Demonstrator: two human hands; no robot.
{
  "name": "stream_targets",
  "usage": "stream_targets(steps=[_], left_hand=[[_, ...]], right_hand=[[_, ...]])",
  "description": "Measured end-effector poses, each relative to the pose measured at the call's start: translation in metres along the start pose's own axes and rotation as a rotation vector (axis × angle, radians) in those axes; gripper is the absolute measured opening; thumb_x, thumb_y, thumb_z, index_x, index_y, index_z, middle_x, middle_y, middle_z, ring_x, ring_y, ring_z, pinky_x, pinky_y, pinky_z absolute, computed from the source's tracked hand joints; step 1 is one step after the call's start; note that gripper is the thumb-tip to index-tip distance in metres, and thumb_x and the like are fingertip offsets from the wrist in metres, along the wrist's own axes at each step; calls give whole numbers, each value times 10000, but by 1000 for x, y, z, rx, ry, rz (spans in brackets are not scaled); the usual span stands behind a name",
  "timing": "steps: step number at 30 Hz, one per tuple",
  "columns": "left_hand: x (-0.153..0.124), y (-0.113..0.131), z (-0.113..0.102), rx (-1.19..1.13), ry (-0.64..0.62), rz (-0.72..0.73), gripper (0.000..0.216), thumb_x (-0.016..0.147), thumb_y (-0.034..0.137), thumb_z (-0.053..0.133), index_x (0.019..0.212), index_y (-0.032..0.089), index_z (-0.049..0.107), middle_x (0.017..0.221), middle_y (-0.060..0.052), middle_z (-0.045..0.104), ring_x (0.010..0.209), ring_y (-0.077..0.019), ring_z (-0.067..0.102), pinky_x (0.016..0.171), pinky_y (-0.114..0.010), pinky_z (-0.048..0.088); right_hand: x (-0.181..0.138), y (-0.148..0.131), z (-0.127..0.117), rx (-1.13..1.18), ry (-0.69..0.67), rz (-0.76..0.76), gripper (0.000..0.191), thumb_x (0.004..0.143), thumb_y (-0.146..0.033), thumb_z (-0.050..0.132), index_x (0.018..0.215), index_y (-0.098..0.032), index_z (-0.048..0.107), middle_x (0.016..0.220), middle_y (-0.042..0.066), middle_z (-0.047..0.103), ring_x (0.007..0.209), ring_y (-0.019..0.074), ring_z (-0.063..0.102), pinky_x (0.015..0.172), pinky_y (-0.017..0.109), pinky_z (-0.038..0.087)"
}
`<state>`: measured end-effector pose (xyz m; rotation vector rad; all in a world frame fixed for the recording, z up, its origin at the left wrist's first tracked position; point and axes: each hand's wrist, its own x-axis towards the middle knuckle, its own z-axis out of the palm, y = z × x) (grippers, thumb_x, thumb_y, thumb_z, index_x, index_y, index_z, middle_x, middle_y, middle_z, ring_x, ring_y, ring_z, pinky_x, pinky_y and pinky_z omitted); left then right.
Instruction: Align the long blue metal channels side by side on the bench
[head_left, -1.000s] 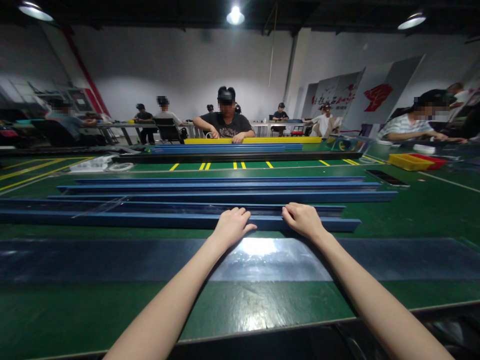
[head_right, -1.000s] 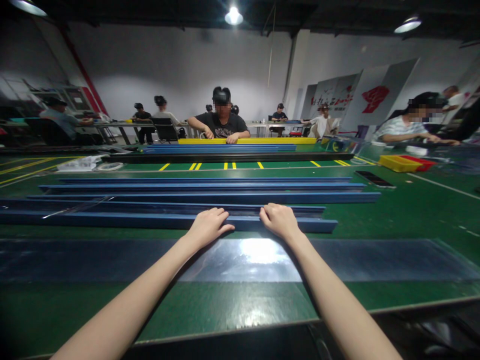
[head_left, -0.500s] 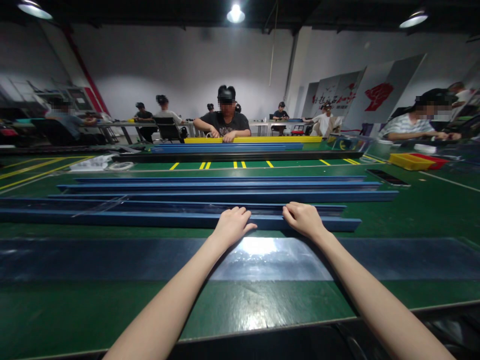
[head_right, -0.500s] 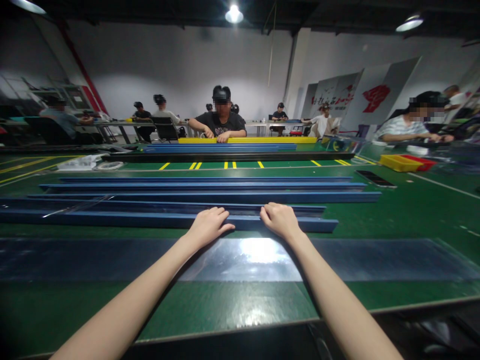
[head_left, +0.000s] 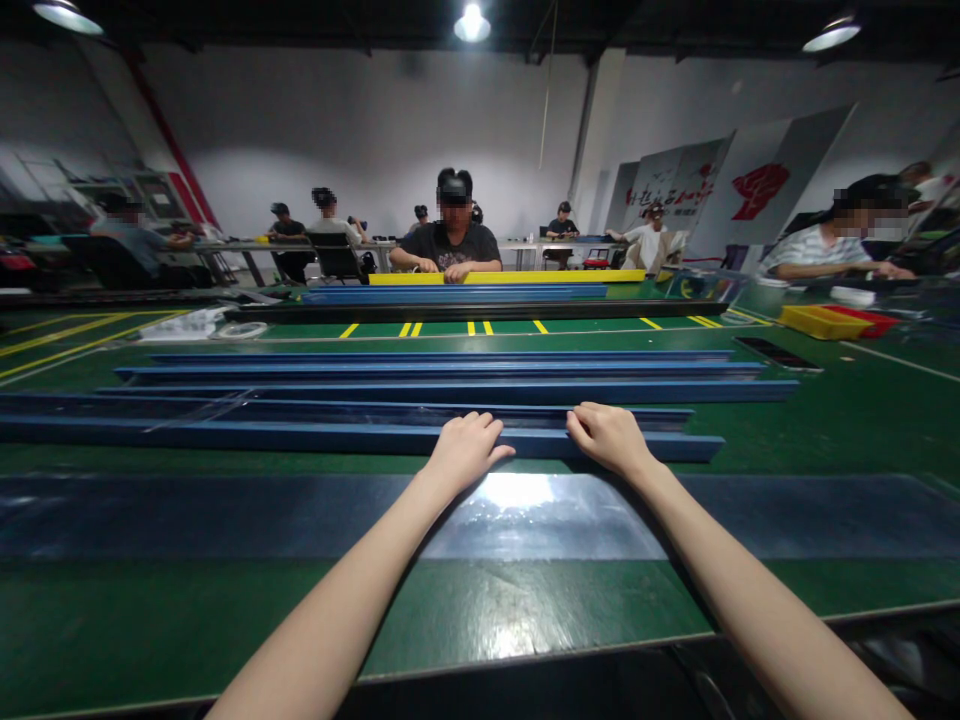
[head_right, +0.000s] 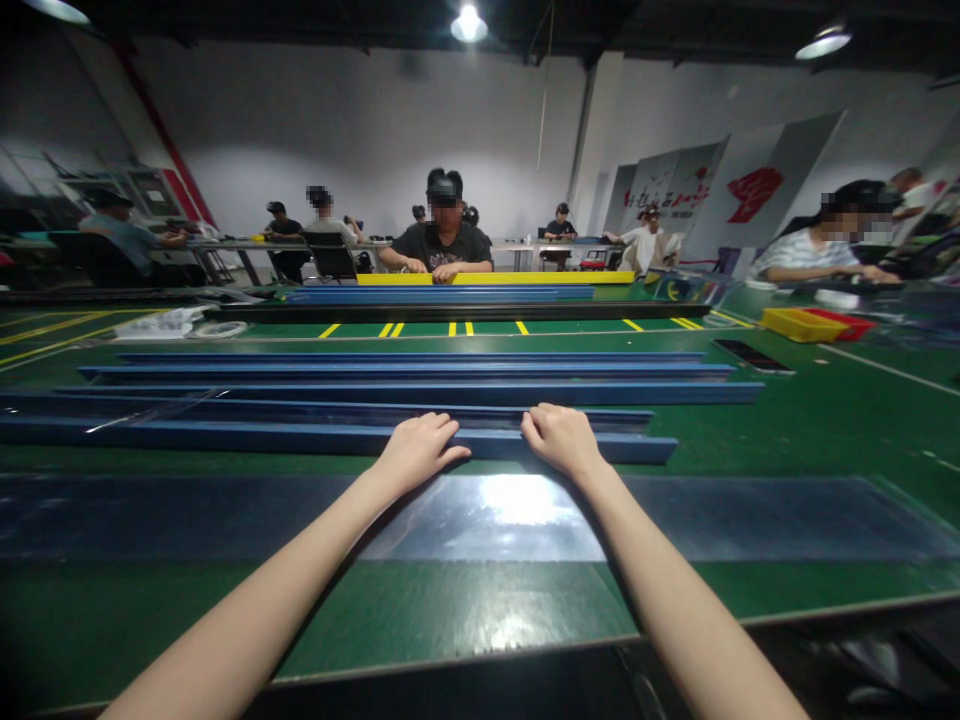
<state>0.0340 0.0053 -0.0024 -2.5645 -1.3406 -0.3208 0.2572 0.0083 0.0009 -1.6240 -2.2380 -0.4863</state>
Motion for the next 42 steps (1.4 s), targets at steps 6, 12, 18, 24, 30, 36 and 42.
stream_targets(steps=[6,12,18,24,30,36,42], left_hand=[[0,0,0,20,6,4,332,830,480,438,880,172,553,878,-48,597,849,-200,550,673,-286,407],[-1,0,-1,27,7,6,337,833,482,430,883,172,551,885,-45,599,853,-198,548,681,-287,408],[-1,0,0,37,3,0,335,832,484,433,878,173,550,886,-43,598,857,-194,546,681,-282,405],[-1,1,-1,40,6,1,335,832,482,434,878,172,552,887,-40,600,860,-197,550,681,-289,411],[0,1,0,42,3,-1,337,834,482,432,878,171,551,888,-41,601,859,-193,550,683,-284,408],[0,1,-1,40,-2,0,333,833,479,437,879,169,550,888,-42,602,857,-190,549,683,-279,406],[-1,1,-1,36,0,0,334,832,480,437,873,169,550,888,-42,602,857,-191,549,684,-281,406]], right_hand=[[0,0,0,5,8,-4,404,857,-304,302,615,-169,595,664,40,622,575,116,520,528,249,231],[0,1,0,5,7,-2,404,858,-305,302,619,-169,597,661,39,618,573,114,518,527,249,230],[0,1,1,-7,3,-7,398,857,-301,308,623,-166,600,660,38,615,577,114,518,526,253,225],[0,1,2,-1,10,-8,403,857,-302,306,621,-163,601,661,43,617,571,114,512,526,252,224],[0,1,2,8,22,-10,404,855,-301,305,615,-164,600,653,43,614,565,113,507,524,251,223],[0,1,2,11,24,-9,403,851,-300,310,610,-162,602,652,46,614,566,115,508,524,252,224],[0,2,3,11,35,-16,405,851,-300,308,605,-160,598,648,44,616,564,115,511,523,250,225]])
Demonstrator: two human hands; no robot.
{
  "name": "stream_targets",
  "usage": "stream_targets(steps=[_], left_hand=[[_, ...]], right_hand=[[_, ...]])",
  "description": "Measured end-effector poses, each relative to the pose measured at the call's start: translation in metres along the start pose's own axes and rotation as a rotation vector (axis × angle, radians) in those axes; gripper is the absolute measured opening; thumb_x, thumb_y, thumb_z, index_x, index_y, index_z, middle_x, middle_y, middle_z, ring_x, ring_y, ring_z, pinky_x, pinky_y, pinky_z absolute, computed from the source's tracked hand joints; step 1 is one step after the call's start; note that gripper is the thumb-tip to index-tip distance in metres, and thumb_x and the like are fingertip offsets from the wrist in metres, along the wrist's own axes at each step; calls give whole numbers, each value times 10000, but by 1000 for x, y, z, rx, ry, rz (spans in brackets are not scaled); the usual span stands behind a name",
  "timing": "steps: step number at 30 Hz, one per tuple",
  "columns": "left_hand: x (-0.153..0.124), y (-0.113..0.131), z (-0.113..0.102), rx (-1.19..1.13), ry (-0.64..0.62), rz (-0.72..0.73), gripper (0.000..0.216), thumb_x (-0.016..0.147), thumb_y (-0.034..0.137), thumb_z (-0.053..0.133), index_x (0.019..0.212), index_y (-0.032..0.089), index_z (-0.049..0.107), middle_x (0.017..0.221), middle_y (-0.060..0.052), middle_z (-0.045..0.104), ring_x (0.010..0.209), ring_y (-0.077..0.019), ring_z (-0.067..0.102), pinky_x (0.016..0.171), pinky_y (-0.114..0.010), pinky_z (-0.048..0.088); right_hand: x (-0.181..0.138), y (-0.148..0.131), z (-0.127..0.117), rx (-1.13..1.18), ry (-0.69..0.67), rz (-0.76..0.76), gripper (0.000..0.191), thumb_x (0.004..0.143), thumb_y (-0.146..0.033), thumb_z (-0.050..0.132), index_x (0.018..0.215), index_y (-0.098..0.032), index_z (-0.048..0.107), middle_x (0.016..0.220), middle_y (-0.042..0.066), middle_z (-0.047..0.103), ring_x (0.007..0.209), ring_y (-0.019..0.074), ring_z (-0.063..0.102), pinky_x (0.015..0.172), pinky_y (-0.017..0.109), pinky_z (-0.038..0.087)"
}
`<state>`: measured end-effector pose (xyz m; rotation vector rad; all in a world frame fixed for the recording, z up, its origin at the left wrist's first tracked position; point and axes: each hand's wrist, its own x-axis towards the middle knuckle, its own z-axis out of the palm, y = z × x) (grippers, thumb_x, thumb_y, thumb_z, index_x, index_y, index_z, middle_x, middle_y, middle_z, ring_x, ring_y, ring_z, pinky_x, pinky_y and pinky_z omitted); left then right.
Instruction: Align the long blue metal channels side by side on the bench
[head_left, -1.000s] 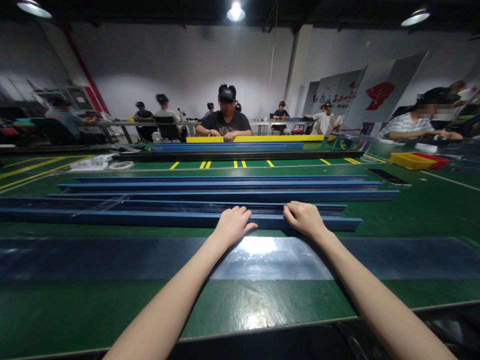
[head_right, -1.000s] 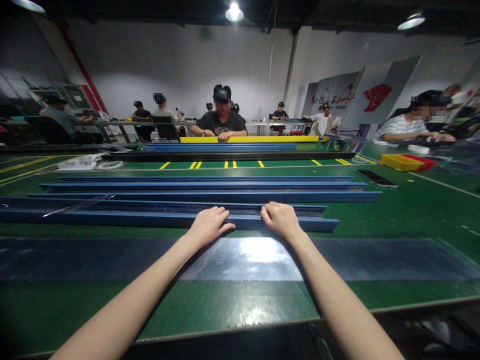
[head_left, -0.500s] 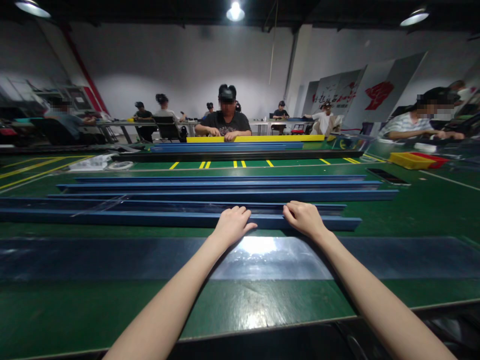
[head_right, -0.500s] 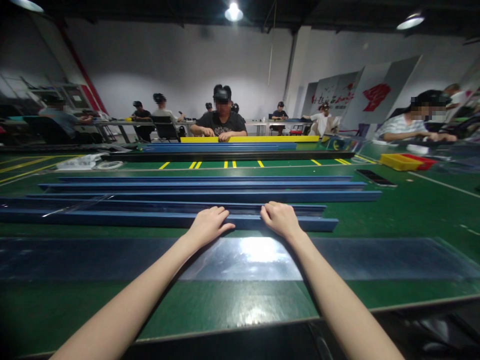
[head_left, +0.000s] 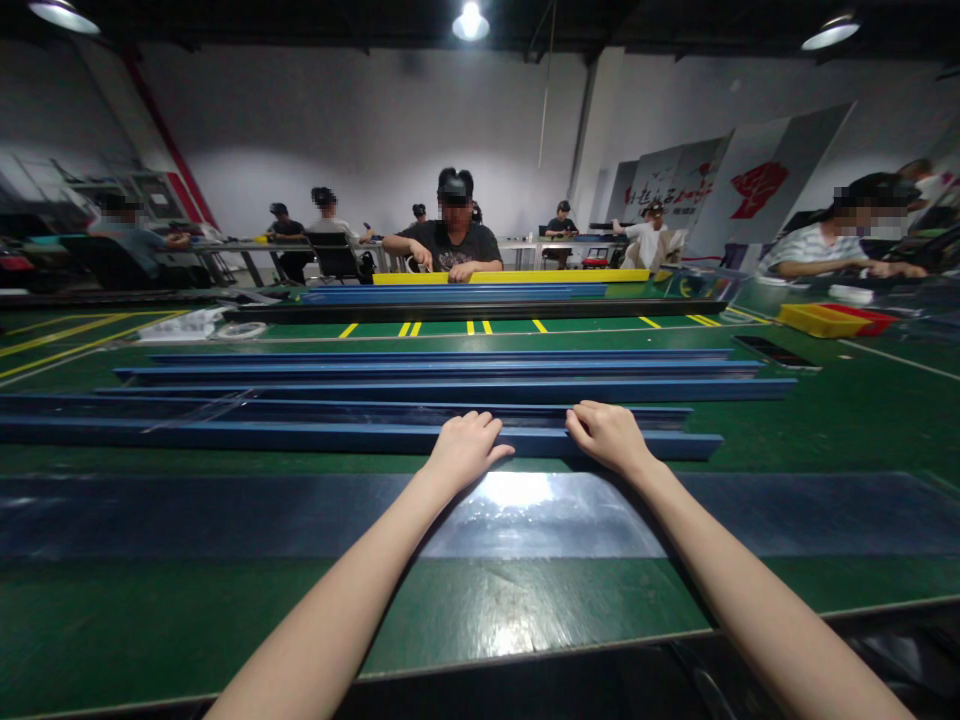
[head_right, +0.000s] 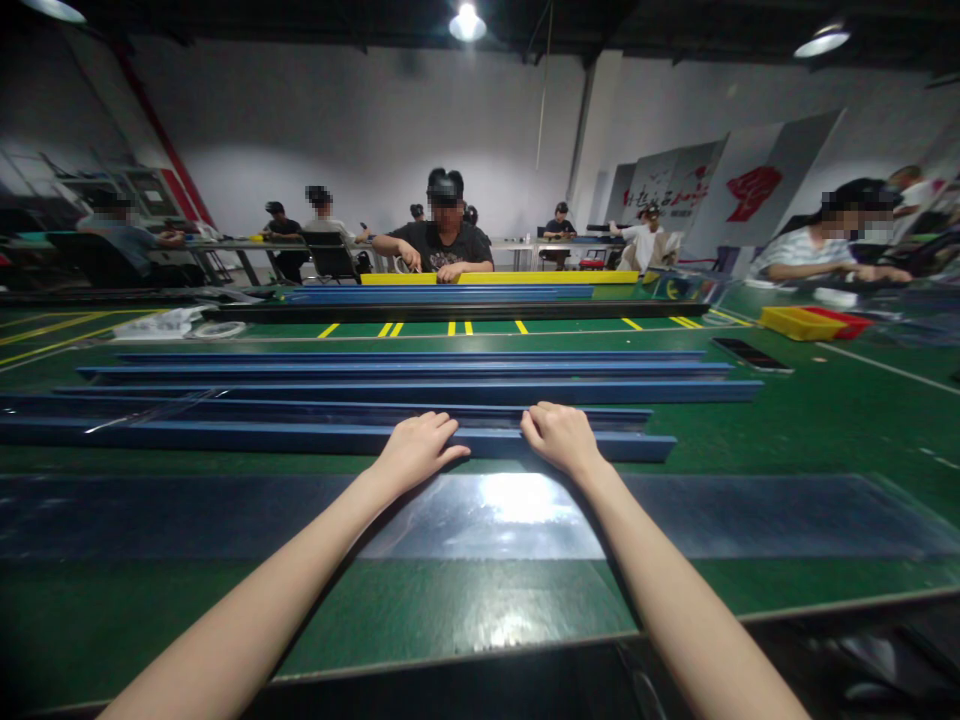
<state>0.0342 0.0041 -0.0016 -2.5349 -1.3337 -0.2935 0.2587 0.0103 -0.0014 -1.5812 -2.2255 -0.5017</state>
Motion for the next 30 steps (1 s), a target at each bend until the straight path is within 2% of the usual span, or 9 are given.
stream_targets(steps=[30], left_hand=[[0,0,-1,-12,-1,-1,329,833,478,435,875,172,548,889,-48,596,852,-191,544,692,-283,403]], right_hand=[[-1,0,0,13,4,-3,399,855,-298,309,615,-168,599,647,40,611,563,114,509,529,253,234]])
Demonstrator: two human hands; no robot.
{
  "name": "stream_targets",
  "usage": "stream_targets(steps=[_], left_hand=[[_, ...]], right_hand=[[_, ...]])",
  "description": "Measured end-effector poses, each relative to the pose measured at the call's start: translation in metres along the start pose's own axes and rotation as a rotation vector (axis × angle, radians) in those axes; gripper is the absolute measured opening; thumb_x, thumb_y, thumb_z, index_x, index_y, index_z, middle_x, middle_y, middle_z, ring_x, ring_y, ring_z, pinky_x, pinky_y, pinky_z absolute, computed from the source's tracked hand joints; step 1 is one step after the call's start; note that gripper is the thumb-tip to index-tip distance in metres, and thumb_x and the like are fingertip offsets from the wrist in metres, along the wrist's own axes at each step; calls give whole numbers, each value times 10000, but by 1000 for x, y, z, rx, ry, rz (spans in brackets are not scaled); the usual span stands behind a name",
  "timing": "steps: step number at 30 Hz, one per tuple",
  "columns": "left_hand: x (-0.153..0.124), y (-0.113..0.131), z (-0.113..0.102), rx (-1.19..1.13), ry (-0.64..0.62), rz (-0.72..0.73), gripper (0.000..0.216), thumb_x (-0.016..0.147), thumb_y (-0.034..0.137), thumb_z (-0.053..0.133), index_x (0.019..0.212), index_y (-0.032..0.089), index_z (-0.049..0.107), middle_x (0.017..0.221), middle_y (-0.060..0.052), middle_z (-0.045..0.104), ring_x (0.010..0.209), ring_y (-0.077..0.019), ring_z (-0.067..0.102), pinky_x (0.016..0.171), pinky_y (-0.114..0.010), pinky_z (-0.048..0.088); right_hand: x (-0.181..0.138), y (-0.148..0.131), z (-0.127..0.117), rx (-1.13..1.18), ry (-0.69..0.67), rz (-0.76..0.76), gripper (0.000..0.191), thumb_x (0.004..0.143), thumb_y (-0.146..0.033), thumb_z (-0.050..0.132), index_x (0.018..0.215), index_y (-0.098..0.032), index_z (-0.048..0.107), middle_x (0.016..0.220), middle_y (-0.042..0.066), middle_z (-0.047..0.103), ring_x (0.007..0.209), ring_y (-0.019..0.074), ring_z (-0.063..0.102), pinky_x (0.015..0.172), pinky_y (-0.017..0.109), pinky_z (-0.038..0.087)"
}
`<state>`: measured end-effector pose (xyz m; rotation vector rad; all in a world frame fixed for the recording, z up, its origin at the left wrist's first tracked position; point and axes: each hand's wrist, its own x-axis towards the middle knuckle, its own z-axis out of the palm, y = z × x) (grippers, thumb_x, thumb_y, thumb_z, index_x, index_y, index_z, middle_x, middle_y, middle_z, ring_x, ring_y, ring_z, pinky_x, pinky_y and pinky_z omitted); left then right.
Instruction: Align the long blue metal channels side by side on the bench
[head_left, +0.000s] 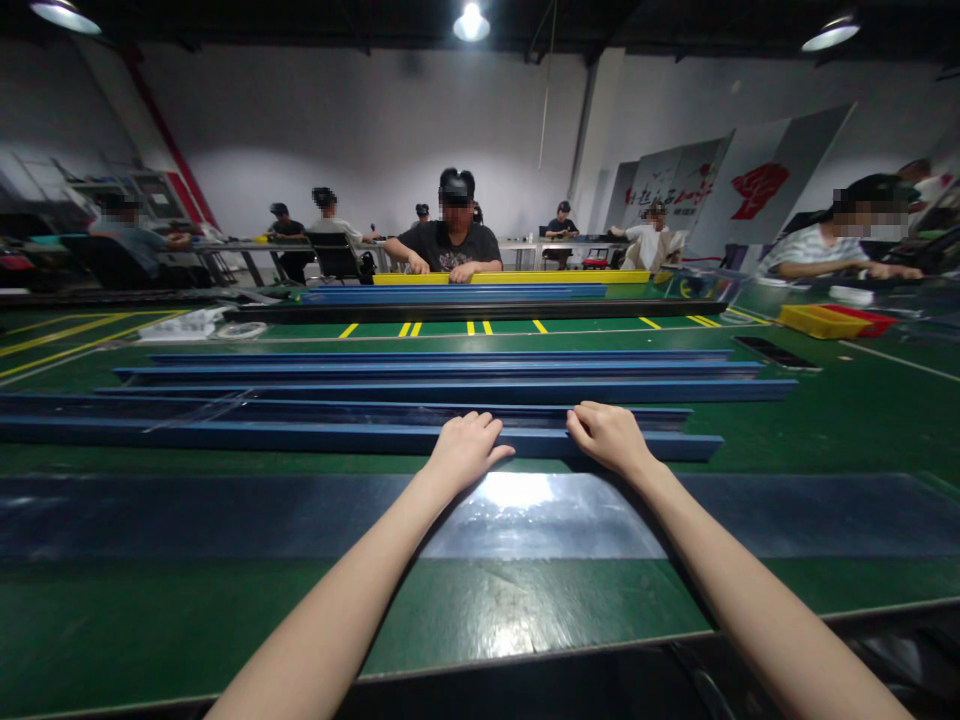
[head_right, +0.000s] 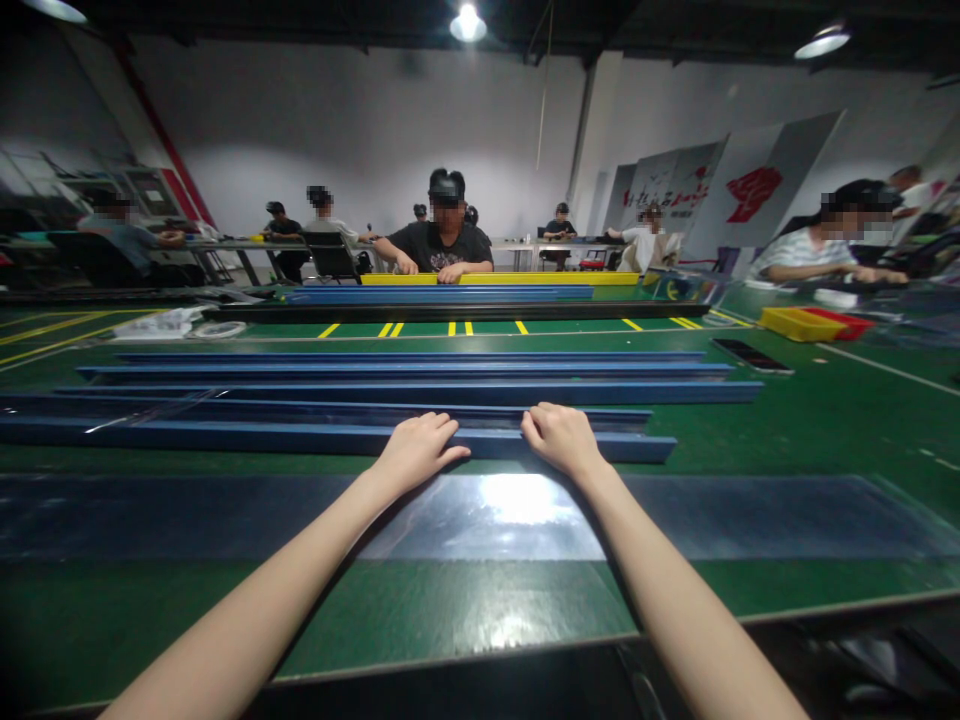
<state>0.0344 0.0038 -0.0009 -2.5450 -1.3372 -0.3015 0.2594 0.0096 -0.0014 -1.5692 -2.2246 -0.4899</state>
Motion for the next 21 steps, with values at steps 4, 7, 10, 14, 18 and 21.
stream_targets(steps=[4,7,10,14,18,21], left_hand=[[-1,-1,1,7,7,3,332,834,479,432,884,172,548,882,-48,592,849,-187,540,693,-282,402],[0,-1,2,10,7,7,334,832,481,435,885,172,549,876,-48,591,848,-187,539,687,-280,403],[0,-1,2,12,7,5,332,831,482,437,877,173,550,876,-45,594,850,-189,540,680,-279,402],[0,-1,2,10,9,4,329,830,479,440,871,172,550,880,-44,598,851,-192,544,678,-283,401],[-1,0,1,4,10,4,328,831,476,441,872,170,549,883,-48,597,855,-195,544,679,-285,399],[-1,0,1,1,10,4,324,832,473,441,872,170,548,885,-49,595,856,-196,543,681,-287,398]], right_hand=[[0,0,0,-4,3,-2,396,856,-295,312,612,-168,597,646,38,610,562,112,507,532,251,235],[0,1,1,-16,0,-8,397,856,-294,309,612,-166,595,644,39,609,563,112,508,528,253,229],[0,1,1,-21,0,-9,400,856,-295,306,612,-164,594,642,37,606,565,112,510,526,252,226],[0,0,1,-21,-2,-2,398,855,-294,308,612,-166,596,641,37,605,561,110,504,526,253,224],[0,0,0,-14,-6,2,397,855,-298,309,615,-168,598,644,37,606,561,112,505,527,254,226],[0,0,0,-10,-9,3,400,856,-300,304,620,-169,599,650,39,609,567,116,510,527,255,227]])
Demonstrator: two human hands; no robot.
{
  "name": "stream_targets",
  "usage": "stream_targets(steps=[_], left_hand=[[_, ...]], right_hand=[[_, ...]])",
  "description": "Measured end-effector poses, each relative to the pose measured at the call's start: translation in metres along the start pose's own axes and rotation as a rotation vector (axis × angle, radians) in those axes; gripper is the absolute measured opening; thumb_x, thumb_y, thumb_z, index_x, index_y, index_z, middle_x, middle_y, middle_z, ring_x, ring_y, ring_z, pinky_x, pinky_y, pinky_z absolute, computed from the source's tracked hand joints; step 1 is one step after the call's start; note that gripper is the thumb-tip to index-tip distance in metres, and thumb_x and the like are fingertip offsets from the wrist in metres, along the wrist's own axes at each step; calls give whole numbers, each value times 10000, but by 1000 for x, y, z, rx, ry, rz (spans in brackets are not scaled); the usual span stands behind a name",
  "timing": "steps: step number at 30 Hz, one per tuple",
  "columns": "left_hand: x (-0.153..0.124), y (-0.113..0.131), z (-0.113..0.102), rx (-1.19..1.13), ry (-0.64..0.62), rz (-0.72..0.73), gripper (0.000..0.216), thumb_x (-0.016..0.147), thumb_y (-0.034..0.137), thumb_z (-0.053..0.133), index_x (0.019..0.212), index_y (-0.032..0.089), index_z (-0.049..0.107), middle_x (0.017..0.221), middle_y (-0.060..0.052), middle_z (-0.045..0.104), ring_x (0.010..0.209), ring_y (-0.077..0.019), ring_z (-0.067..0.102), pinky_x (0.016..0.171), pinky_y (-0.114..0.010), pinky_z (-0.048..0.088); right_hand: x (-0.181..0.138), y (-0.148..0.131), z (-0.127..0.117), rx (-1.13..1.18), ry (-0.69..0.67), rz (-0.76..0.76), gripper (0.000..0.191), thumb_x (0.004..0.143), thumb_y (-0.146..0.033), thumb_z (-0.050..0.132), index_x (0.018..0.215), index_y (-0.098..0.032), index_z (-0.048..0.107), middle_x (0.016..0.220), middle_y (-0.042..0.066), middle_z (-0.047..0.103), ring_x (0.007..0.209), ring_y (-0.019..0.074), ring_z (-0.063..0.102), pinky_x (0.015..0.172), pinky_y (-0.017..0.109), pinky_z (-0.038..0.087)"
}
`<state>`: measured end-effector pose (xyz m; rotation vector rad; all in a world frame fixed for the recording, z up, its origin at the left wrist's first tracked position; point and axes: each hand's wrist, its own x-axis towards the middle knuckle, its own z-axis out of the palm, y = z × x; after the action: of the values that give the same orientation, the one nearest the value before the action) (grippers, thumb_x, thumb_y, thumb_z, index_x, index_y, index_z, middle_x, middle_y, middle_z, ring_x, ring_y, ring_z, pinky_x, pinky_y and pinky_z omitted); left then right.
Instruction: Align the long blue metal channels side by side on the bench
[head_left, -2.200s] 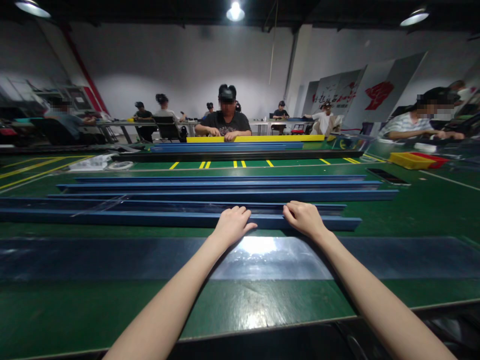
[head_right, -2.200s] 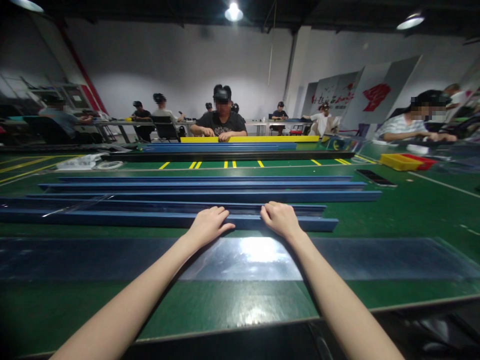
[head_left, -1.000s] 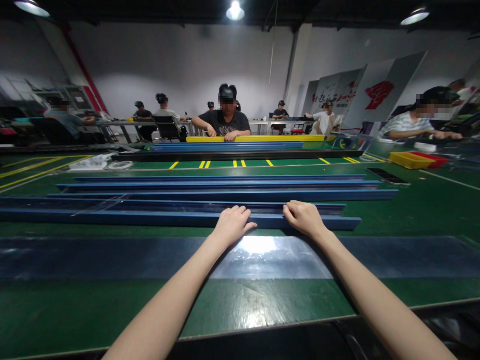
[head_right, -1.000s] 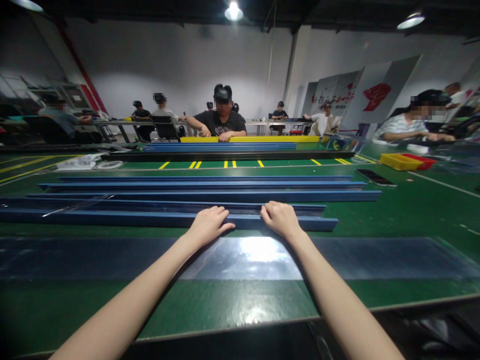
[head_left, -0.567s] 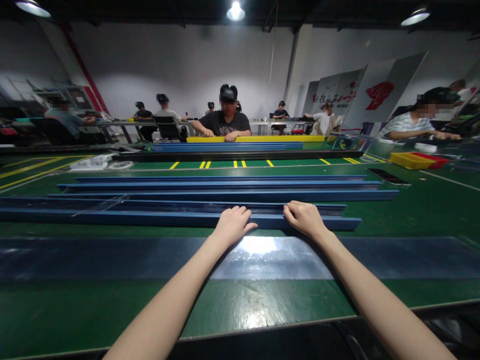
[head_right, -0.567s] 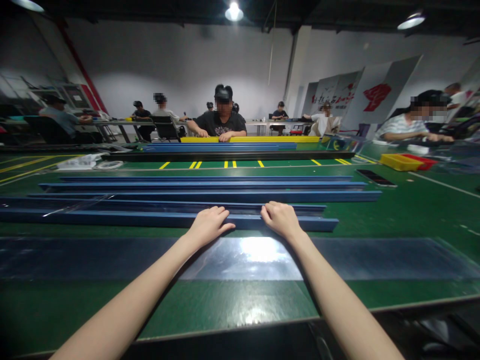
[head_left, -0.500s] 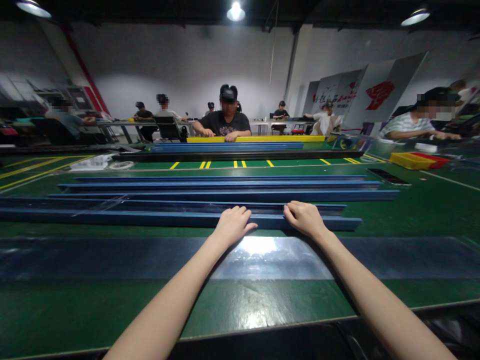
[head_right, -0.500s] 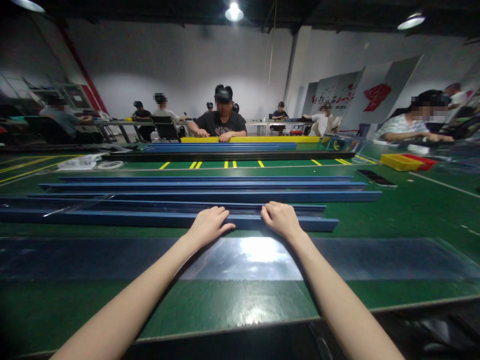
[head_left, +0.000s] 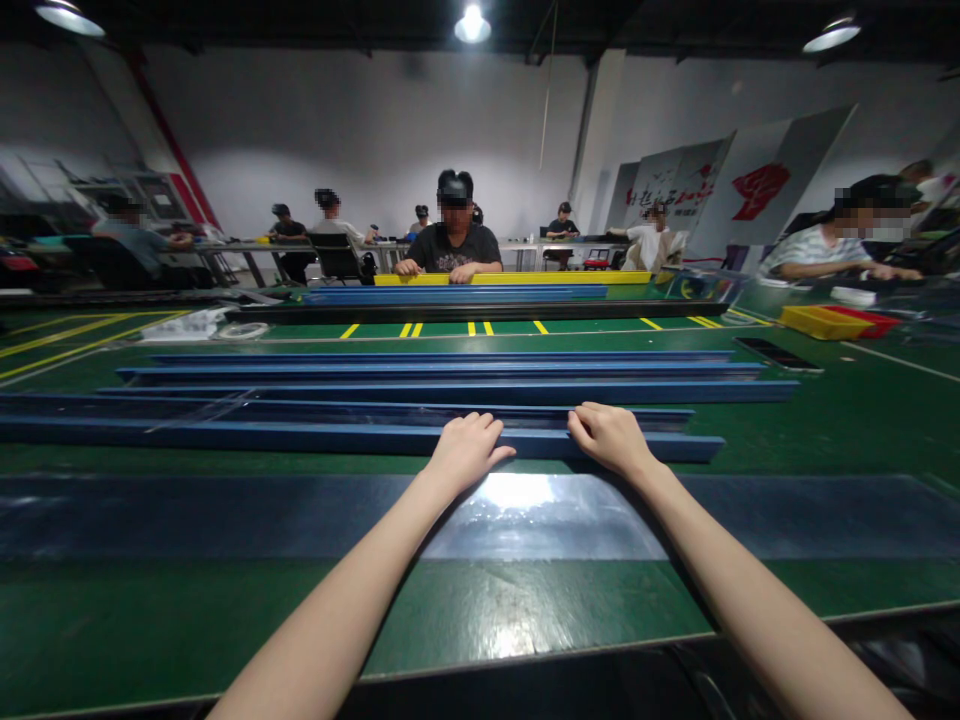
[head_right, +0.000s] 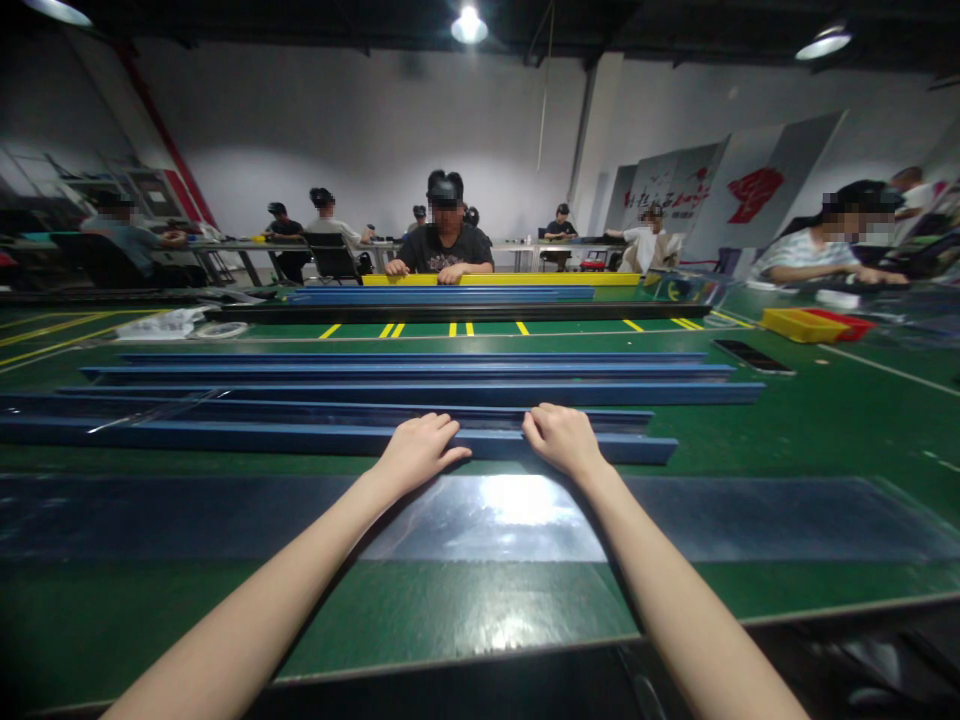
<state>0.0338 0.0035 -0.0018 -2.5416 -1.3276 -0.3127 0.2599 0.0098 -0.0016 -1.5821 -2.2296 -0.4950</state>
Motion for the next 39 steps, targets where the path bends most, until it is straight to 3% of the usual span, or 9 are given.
stream_targets(steps=[39], left_hand=[[1,-1,1,12,13,6,324,831,476,441,860,172,550,876,-40,601,846,-196,548,681,-288,409]], right_hand=[[0,-1,-1,-2,-1,1,393,855,-293,310,619,-165,597,653,43,614,574,118,517,528,251,232]])
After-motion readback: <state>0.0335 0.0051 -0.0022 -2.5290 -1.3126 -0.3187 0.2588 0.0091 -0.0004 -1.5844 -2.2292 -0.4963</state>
